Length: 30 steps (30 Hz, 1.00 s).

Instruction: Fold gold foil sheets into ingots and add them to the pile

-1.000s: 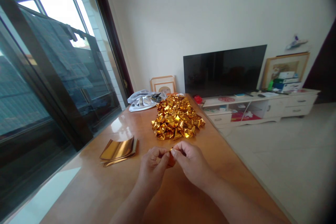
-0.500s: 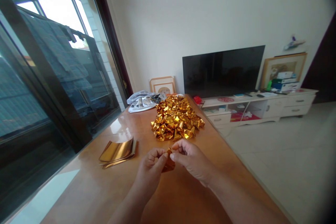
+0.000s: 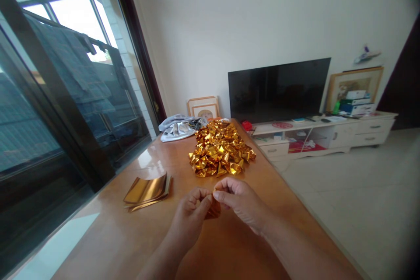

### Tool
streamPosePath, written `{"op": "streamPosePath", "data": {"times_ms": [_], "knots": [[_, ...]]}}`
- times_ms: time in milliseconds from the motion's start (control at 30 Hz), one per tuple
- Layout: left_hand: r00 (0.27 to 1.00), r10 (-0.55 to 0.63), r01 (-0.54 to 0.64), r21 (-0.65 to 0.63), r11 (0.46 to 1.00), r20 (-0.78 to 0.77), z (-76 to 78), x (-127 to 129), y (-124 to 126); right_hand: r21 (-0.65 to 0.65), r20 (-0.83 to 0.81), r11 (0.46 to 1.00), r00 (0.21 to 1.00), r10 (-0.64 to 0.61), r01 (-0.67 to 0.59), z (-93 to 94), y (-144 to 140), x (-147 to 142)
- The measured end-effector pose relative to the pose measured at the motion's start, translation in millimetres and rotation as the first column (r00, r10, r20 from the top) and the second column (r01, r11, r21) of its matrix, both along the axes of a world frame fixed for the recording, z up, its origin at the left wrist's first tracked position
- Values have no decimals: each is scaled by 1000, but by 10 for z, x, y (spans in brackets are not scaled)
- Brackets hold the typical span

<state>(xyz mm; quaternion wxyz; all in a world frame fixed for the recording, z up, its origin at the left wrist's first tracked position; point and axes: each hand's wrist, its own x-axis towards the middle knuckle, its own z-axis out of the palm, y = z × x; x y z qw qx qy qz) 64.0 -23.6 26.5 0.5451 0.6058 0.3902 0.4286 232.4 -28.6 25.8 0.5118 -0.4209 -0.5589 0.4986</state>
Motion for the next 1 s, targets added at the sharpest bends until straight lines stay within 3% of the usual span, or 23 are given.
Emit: {"op": "streamPosePath", "data": {"times_ms": [133,233,433,600,700,800,867,933,1000], "knots": [[1000,-8,8,-9,1000,-9,-4,11,-1,51,48,999,999,-14,12,1,5,6],[1000,-2,3,23,1000,-24,-21,-17,43,56,-7,998,999,-34,34,-21,40,36],[990,90,-82,75,994,-111,-48,-126,123,-20,-198,995,975,-98,96,-15,113,150],[981,97,-80,103,991,-169,-60,-181,159,-83,-231,996,971,-54,36,-36,152,207],[967,108,-71,165,984,-229,-63,-201,183,-38,-24,995,995,-98,97,-70,170,213],[952,112,-43,240,970,-285,-64,-193,175,240,288,949,919,-270,204,-84,148,188],[941,91,1,270,963,-327,-65,-174,156,373,460,923,845,-272,95,-81,115,161],[930,74,30,277,960,-359,-66,-153,140,352,578,935,795,-183,-41,-76,84,140],[933,56,43,263,964,-356,-66,-146,139,271,603,958,792,-95,-92,-73,69,136]]}}
